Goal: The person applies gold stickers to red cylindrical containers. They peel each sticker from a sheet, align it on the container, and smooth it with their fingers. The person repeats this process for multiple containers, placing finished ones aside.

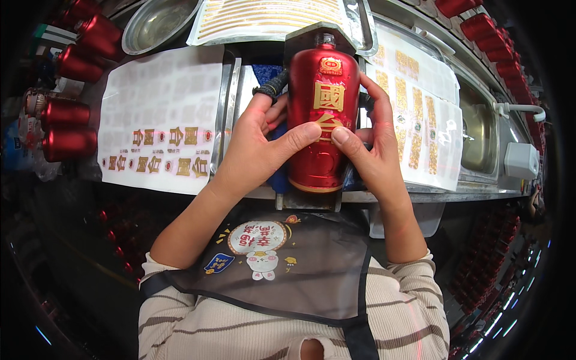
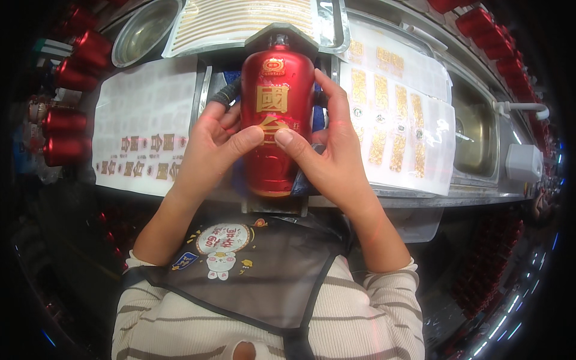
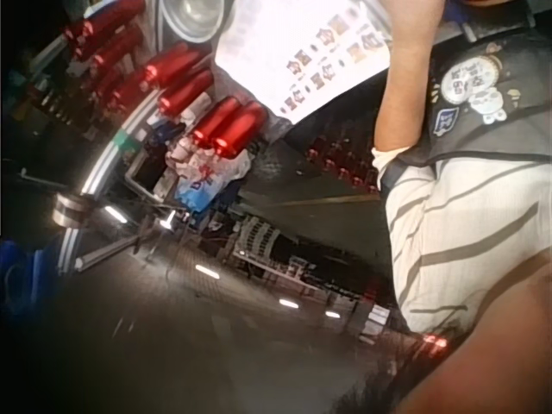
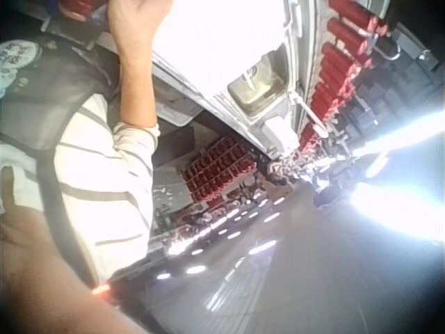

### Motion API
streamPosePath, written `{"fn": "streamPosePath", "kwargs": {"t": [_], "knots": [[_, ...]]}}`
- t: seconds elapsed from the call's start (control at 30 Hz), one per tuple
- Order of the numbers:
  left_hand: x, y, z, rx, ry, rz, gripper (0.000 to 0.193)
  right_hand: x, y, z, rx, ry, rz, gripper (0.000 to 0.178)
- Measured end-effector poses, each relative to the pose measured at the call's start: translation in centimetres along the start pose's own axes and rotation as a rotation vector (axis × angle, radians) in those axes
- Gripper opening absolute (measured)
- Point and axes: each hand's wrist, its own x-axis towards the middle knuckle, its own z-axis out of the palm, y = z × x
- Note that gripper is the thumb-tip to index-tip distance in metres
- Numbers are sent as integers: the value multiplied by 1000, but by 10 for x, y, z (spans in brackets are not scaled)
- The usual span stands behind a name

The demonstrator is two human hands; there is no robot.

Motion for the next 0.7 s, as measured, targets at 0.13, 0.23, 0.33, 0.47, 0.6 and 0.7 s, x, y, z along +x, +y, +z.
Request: {"fn": "streamPosePath", "kwargs": {"t": [0.13, 0.23, 0.33, 0.47, 0.6, 0.7], "knots": [[1, -3, -4, 37, -8, 3, 59, -2, -7, 0, 44, -31, 55, 82], [3, -4, -7, 38, -7, -6, 59, -2, -6, 0, 45, -42, 14, 79], [2, 1, -3, 45, 10, -1, 57, -1, -7, -3, 128, -56, 51, 75], [1, 2, -1, 42, 0, -18, 57, -1, -3, -1, 137, -27, 29, 72], [1, 1, -2, 24, -2, -35, 56, -2, -4, 0, 152, -13, 38, 71], [0, 2, 1, 66, 18, 17, 55, 0, -8, -3, 116, 10, 102, 65]]}}
